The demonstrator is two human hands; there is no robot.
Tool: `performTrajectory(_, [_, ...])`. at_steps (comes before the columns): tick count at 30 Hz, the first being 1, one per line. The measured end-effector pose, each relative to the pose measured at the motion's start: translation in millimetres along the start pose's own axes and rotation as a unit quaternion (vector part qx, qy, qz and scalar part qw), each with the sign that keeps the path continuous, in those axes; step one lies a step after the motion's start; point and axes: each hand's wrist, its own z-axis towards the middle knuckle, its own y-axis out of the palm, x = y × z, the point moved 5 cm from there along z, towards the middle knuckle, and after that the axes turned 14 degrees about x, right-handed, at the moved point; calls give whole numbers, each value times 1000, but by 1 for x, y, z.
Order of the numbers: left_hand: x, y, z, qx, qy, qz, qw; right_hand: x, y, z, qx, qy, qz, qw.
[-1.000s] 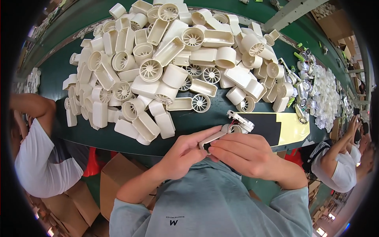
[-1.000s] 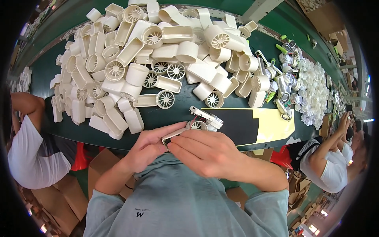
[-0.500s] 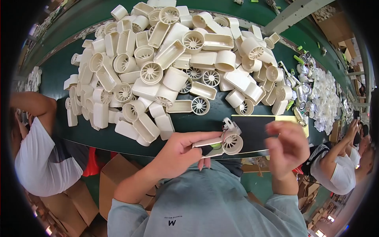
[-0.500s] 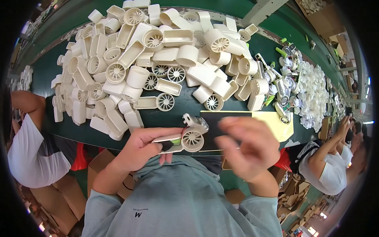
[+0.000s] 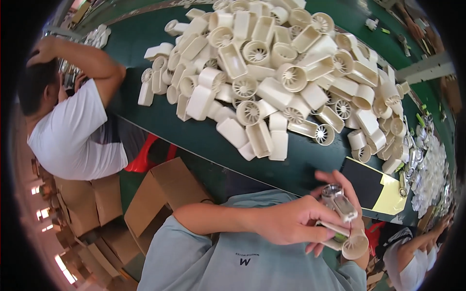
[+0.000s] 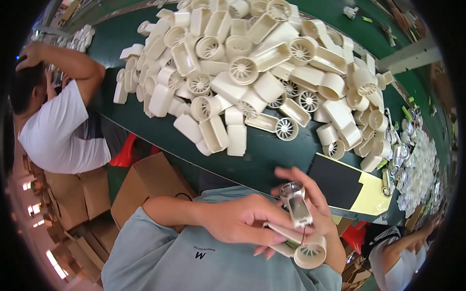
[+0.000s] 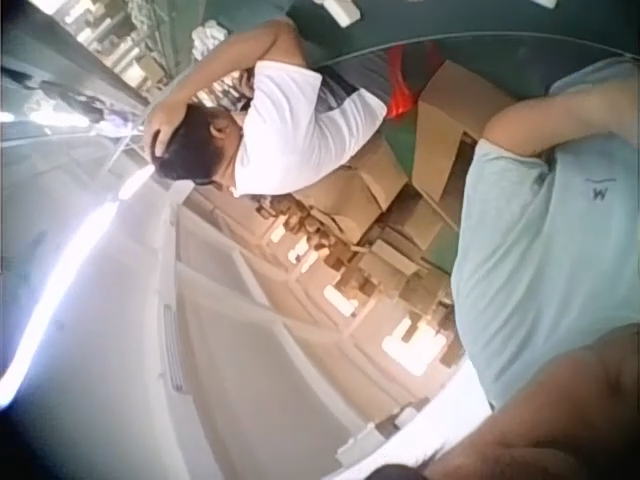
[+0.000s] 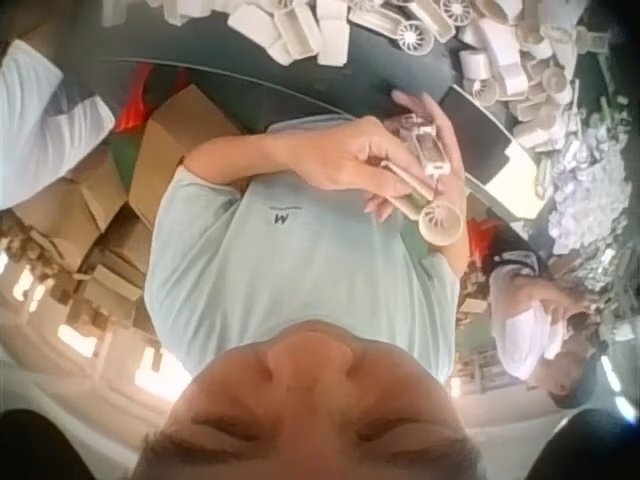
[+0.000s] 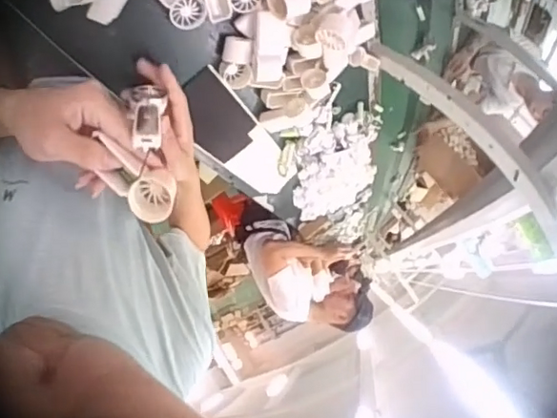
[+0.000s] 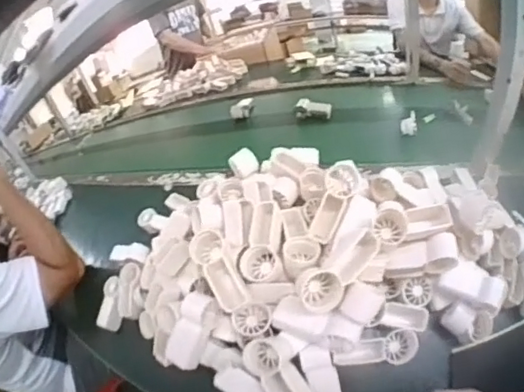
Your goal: The person assembles handheld fans by inserting internal electronic components and batteries into plastic casings and pressing the casing parts together by hand.
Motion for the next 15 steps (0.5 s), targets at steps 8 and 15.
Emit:
performTrajectory(8, [0, -20, -14, 87, -52, 27, 995, -34, -43, 13, 65, -176, -164, 968])
performTrajectory(15, [-5, -46, -16, 275, 93, 192, 937, -85, 8, 12, 8, -379, -365, 851])
